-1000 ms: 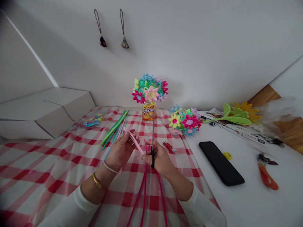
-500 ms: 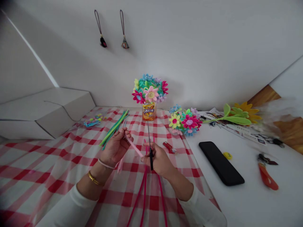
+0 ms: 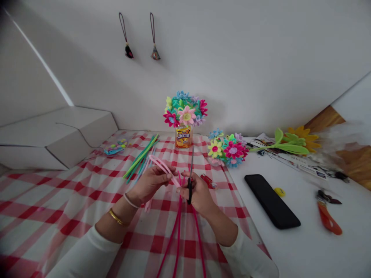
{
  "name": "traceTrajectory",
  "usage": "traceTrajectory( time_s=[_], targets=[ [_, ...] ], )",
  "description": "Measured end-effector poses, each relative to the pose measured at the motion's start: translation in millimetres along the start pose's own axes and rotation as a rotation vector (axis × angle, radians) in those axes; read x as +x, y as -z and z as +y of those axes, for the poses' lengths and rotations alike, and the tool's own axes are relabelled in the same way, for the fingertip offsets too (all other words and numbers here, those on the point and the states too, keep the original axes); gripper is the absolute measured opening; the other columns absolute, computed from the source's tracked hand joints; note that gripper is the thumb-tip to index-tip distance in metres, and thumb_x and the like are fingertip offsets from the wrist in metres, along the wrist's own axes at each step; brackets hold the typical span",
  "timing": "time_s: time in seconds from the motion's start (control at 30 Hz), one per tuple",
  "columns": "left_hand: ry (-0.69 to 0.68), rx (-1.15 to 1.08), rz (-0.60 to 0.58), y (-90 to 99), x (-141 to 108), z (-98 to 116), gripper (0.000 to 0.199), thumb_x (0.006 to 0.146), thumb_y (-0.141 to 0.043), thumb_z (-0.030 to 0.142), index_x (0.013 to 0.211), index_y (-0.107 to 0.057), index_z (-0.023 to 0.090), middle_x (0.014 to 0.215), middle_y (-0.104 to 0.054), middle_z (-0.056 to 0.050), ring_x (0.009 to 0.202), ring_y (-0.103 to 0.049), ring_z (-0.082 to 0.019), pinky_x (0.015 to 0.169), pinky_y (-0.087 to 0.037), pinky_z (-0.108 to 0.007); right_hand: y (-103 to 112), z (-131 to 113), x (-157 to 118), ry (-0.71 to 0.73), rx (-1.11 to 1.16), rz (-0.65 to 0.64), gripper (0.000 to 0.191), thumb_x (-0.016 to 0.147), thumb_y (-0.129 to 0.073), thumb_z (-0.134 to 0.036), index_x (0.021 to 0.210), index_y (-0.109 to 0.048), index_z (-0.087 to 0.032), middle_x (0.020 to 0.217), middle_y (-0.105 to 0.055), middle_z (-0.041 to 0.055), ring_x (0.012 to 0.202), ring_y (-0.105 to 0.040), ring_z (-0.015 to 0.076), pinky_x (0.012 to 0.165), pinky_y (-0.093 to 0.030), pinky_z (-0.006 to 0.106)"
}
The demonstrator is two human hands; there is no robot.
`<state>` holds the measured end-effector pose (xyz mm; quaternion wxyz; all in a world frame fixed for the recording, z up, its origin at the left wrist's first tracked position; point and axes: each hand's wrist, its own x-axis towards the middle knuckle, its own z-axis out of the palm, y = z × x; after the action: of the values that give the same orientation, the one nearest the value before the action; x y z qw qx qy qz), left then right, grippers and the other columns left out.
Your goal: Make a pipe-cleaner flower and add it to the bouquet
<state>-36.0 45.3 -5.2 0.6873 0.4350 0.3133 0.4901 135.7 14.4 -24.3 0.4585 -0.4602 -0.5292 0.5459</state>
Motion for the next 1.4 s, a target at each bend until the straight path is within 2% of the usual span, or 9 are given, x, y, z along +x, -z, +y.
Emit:
traceTrajectory(
  time_s=[0.1,0.17,0.33,0.5,0.7,0.83,1.1,1.27,1.4],
  targets=[
    [0.091,0.056,-0.030,-6.3,-1.4,-7.1,0.017,0.065,-0.074,0.022,0.076,-0.068,0.011,0.062,-0.063,-0.002,0.043,-0.043,-0.004,0.041,-0.027,-0.017,0.3,3.7,1.6,0.040,-0.038,-0.011,0.052,0.064,-0.072,-0.027,0.111,-0.050,-0.019,0.067,-0.055,-0.0045,0.055,-0.050,0.0098,0.050,-0.040,0.023],
    [0.117,-0.011,-0.073,-9.3,-2.5,-7.4,0.018,0.068,-0.071,0.027,0.074,-0.067,0.011,0.063,-0.062,-0.002,0.042,-0.042,-0.004,0.040,-0.026,-0.018,0.7,3.8,1.7,0.042,-0.038,-0.029,0.053,0.065,-0.072,-0.026,0.112,-0.049,-0.020,0.069,-0.055,-0.0045,0.056,-0.050,0.0094,0.051,-0.041,0.023],
    [-0.004,-0.175,-0.035,-2.3,-0.3,6.1,0.016,0.074,-0.067,0.026,0.076,-0.065,0.010,0.068,-0.061,-0.004,0.043,-0.042,-0.003,0.038,-0.027,-0.015,1.6,-2.7,-1.7,0.021,-0.028,-0.049,0.053,0.067,-0.071,-0.027,0.115,-0.049,-0.020,0.065,-0.053,-0.0055,0.053,-0.048,0.0083,0.049,-0.039,0.022],
    [-0.092,-0.295,0.080,9.4,2.1,20.8,0.010,0.073,-0.067,0.019,0.076,-0.064,0.009,0.067,-0.061,-0.002,0.046,-0.047,-0.002,0.039,-0.037,-0.011,-2.3,-8.2,-5.6,-0.008,-0.013,-0.041,0.053,0.062,-0.075,-0.026,0.110,-0.053,-0.020,0.067,-0.053,-0.0056,0.053,-0.047,0.0073,0.051,-0.039,0.022],
    [-0.131,-0.376,0.065,5.7,-5.4,26.9,0.012,0.079,-0.060,0.012,0.088,-0.067,0.010,0.082,-0.068,-0.007,0.066,-0.064,-0.010,0.063,-0.055,-0.018,-4.2,-12.2,-7.3,-0.065,0.049,-0.058,0.050,0.062,-0.074,-0.025,0.107,-0.053,-0.020,0.066,-0.054,-0.0060,0.048,-0.047,0.0064,0.046,-0.037,0.020],
    [-0.101,-0.399,0.061,7.3,-6.6,28.8,0.014,0.083,-0.057,0.018,0.086,-0.067,0.010,0.080,-0.069,-0.008,0.064,-0.066,-0.011,0.059,-0.056,-0.017,-4.6,-13.3,-8.1,-0.087,0.080,-0.058,0.049,0.060,-0.075,-0.025,0.105,-0.055,-0.020,0.066,-0.054,-0.0057,0.050,-0.049,0.0067,0.047,-0.038,0.020],
    [-0.158,-0.378,0.042,18.8,0.0,25.5,0.008,0.079,-0.060,0.016,0.077,-0.065,0.010,0.067,-0.062,-0.002,0.044,-0.049,-0.002,0.039,-0.042,-0.007,-4.8,-10.2,-8.4,-0.077,0.054,-0.078,0.051,0.059,-0.076,-0.026,0.105,-0.055,-0.020,0.064,-0.054,-0.0061,0.050,-0.048,0.0069,0.047,-0.037,0.020],
    [-0.184,-0.342,0.017,24.6,3.0,23.9,0.007,0.075,-0.065,0.018,0.072,-0.064,0.011,0.062,-0.060,0.001,0.033,-0.039,0.000,0.030,-0.030,-0.010,-4.6,-12.0,-8.4,-0.070,0.030,-0.115,0.050,0.060,-0.076,-0.026,0.105,-0.055,-0.020,0.065,-0.054,-0.0057,0.051,-0.050,0.0077,0.045,-0.037,0.019],
    [-0.179,-0.297,0.021,25.0,3.0,23.1,0.011,0.075,-0.065,0.024,0.079,-0.066,0.013,0.068,-0.066,-0.001,0.033,-0.039,-0.001,0.032,-0.030,-0.014,-5.2,-10.5,-8.4,-0.073,0.007,-0.129,0.051,0.060,-0.075,-0.026,0.106,-0.054,-0.021,0.065,-0.056,-0.0058,0.050,-0.050,0.0081,0.045,-0.037,0.020]
  ],
)
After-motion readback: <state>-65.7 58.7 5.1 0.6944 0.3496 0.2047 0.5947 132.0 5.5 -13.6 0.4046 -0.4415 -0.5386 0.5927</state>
